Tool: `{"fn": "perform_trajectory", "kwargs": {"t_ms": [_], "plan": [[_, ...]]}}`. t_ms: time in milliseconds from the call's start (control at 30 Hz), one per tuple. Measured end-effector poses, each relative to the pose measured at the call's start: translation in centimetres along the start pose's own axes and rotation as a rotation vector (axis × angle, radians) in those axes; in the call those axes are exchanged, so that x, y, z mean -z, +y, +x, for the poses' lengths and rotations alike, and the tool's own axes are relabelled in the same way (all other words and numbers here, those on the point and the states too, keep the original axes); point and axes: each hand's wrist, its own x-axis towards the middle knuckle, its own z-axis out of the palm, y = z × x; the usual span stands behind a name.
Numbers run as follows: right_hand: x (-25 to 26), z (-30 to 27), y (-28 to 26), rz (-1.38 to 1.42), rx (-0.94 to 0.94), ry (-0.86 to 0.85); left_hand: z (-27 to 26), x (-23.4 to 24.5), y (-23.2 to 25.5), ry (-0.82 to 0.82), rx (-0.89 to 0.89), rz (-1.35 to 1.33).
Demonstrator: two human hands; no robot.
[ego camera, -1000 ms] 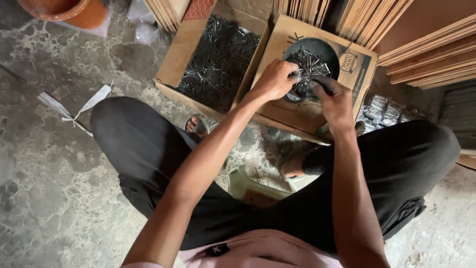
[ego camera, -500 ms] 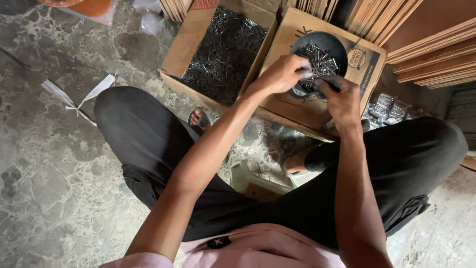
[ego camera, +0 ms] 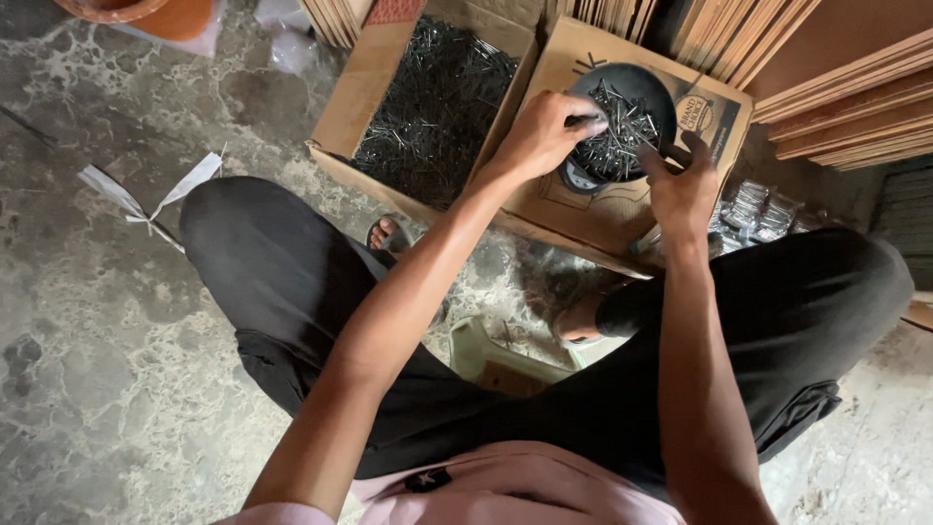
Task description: The person transfers nails from a cardboard box into a plastic bag by hand and then seals the bag.
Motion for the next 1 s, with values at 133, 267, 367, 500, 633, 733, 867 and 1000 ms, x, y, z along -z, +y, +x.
{"fn": "perform_trajectory", "kwargs": {"t_ms": [133,267,367,500,633,733,867,1000], "plan": [[0.4,-0.7,-0.9,0.155,0.057,-0.083,-0.2,0.1,0.9,0.012,-0.022,-0.036],[0.7,-1.9,-2.8,0.231,0.195,-0.342,-0.5,-0.8,2.2,-0.005,0.173,-0.196],[0.7,-2.2,-2.6,0.245,0.247,-0.391,-0.6,-1.2,2.3,-0.008,0.193,-0.344],[0.3,-2.2,-2.3,0.237,0.295,-0.412,-0.2,-1.8,1.6,-0.018,0.204,-0.387],[-0.8,-1.6,-1.0,0.296,0.265,-0.402,-0.1,-2.4,1.0,0.036,0.217,-0.303],[-1.2,-1.7,-1.1,0.293,0.208,-0.354,0.0,-2.7,0.4,0.102,0.142,-0.289],[-0.9,-2.1,-2.0,0.245,0.159,-0.355,0.0,-2.4,0.2,0.108,0.059,-0.279],[-1.1,-1.8,-1.3,0.247,0.214,-0.335,-0.3,-1.2,1.3,0.095,0.048,-0.203]]}}
